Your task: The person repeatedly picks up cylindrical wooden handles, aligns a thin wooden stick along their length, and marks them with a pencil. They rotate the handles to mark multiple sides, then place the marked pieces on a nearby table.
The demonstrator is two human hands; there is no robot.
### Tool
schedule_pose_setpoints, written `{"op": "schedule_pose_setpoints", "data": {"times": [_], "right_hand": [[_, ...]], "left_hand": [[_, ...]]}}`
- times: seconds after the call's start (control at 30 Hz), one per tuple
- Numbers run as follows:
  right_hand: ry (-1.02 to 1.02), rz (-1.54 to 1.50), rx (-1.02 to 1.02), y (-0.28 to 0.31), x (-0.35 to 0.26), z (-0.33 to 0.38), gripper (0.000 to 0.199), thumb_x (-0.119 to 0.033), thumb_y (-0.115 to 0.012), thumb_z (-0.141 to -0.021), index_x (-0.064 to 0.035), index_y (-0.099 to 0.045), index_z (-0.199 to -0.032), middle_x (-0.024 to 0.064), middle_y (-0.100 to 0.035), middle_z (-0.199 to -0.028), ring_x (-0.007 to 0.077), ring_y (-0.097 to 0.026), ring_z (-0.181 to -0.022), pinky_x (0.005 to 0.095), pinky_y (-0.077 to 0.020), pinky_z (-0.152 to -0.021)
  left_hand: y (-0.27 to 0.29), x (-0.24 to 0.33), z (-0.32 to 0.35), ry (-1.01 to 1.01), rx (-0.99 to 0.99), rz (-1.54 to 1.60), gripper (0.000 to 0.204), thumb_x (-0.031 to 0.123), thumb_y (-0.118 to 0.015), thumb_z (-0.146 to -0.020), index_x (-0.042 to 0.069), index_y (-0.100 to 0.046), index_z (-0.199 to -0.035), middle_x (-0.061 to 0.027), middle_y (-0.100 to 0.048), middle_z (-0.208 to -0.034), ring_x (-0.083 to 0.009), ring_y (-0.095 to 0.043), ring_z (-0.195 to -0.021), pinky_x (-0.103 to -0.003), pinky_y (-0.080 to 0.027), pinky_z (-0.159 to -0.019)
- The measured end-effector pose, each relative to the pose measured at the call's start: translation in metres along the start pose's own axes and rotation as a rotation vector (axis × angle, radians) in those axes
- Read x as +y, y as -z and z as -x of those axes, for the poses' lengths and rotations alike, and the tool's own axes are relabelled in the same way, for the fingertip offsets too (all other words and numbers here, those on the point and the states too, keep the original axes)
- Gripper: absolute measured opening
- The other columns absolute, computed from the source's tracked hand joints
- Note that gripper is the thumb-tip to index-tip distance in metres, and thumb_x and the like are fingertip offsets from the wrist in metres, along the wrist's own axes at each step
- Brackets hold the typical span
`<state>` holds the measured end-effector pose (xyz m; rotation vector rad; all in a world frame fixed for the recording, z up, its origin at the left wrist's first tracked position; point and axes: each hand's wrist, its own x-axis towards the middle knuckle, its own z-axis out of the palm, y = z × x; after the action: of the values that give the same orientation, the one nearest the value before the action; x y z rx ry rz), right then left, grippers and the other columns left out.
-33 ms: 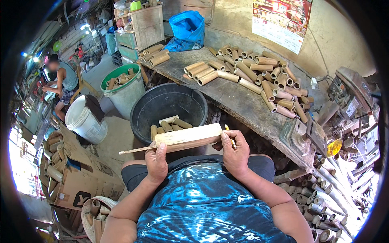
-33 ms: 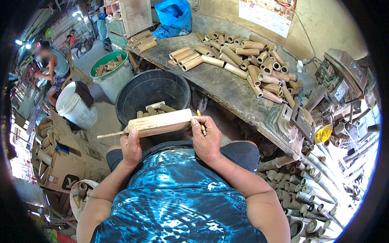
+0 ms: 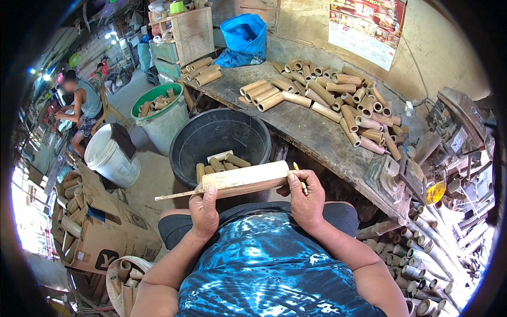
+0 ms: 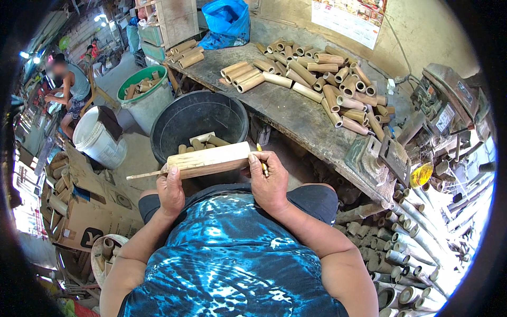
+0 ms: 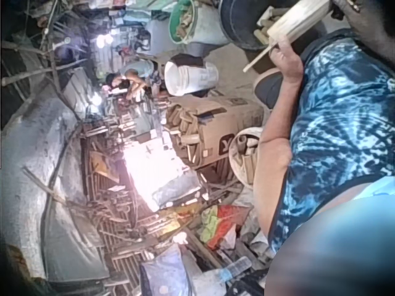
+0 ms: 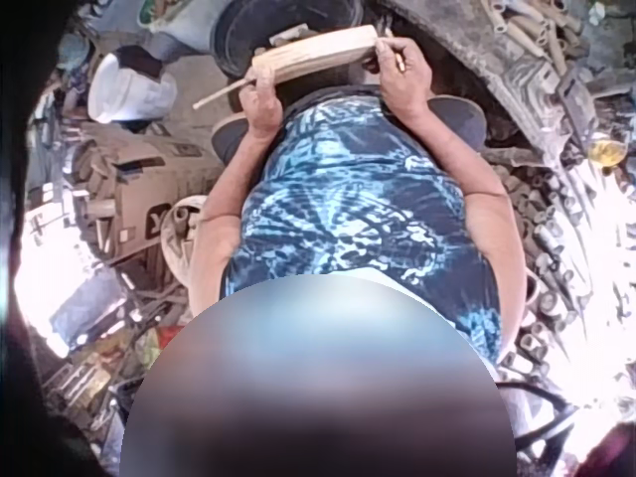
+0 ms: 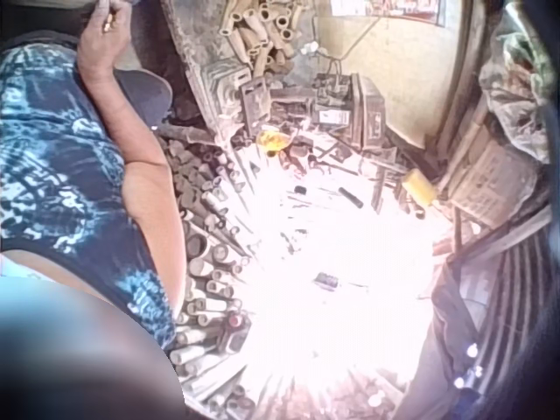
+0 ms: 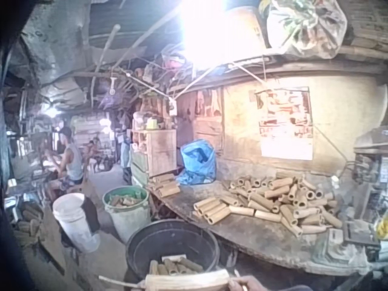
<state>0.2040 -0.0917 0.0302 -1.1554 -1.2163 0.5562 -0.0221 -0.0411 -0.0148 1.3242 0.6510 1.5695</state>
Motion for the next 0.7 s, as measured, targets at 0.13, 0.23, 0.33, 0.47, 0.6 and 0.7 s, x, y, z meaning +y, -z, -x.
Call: {"op": "schedule_pose_setpoints", "data": {"times": [0.13,0.23,0.33,0.47,0.6,0.7], "right_hand": [[0.043,0.004,0.025,-0.001,-0.001,0.001,0.011,-0.01,-0.057,-0.098,0.0019,-0.058,-0.098,0.0087,-0.065,-0.08,0.0126,-0.066,-0.066,0.0248,-0.0538,-0.06],[0.127,0.072,0.061,-0.002,0.002,0.001,0.011,-0.009,-0.06,-0.096,0.002,-0.059,-0.097,0.0096,-0.065,-0.08,0.0132,-0.066,-0.064,0.0258,-0.054,-0.057],[0.182,0.131,0.079,0.0,0.007,0.002,0.01,-0.007,-0.061,-0.095,0.002,-0.06,-0.099,0.0106,-0.065,-0.08,0.0143,-0.066,-0.065,0.0264,-0.0543,-0.058],[0.311,0.272,-0.036,0.008,0.006,0.0,0.013,-0.004,-0.057,-0.097,0.0036,-0.058,-0.107,0.01,-0.064,-0.086,0.0127,-0.066,-0.072,0.0256,-0.0555,-0.063],[0.174,0.111,0.046,0.022,-0.01,-0.005,0.014,-0.004,-0.058,-0.097,0.0024,-0.061,-0.109,0.0082,-0.064,-0.089,0.011,-0.062,-0.073,0.0246,-0.053,-0.065],[0.083,0.008,-0.072,0.035,-0.022,-0.007,0.013,-0.007,-0.059,-0.097,0.0011,-0.064,-0.106,0.0071,-0.066,-0.085,0.0101,-0.061,-0.071,0.0245,-0.0496,-0.063]], "left_hand": [[0.0,0.002,-0.001,-0.008,-0.024,-0.014,0.039,0.027,-0.048,-0.101,-0.006,-0.059,-0.117,-0.0092,-0.064,-0.112,-0.015,-0.057,-0.103,-0.029,-0.042,-0.093],[-0.002,0.003,-0.002,0.006,-0.072,0.006,0.04,0.027,-0.045,-0.102,-0.007,-0.056,-0.12,-0.0111,-0.062,-0.116,-0.0165,-0.057,-0.106,-0.03,-0.042,-0.095],[-0.002,0.002,-0.002,0.022,-0.137,0.065,0.041,0.026,-0.043,-0.104,-0.006,-0.049,-0.128,-0.0148,-0.06,-0.123,-0.0203,-0.059,-0.112,-0.034,-0.043,-0.1],[0.002,-0.002,0.002,0.077,-0.114,0.111,0.04,0.025,-0.041,-0.104,-0.005,-0.046,-0.129,-0.0156,-0.059,-0.123,-0.0232,-0.058,-0.114,-0.037,-0.045,-0.101],[0.014,-0.001,0.007,0.117,-0.11,0.05,0.036,0.024,-0.041,-0.104,-0.003,-0.048,-0.127,-0.0152,-0.059,-0.123,-0.0238,-0.058,-0.115,-0.039,-0.046,-0.101],[0.017,0.003,0.011,0.198,-0.061,0.158,0.034,0.024,-0.041,-0.104,-0.002,-0.048,-0.125,-0.0144,-0.058,-0.123,-0.0237,-0.059,-0.114,-0.039,-0.048,-0.099]]}}
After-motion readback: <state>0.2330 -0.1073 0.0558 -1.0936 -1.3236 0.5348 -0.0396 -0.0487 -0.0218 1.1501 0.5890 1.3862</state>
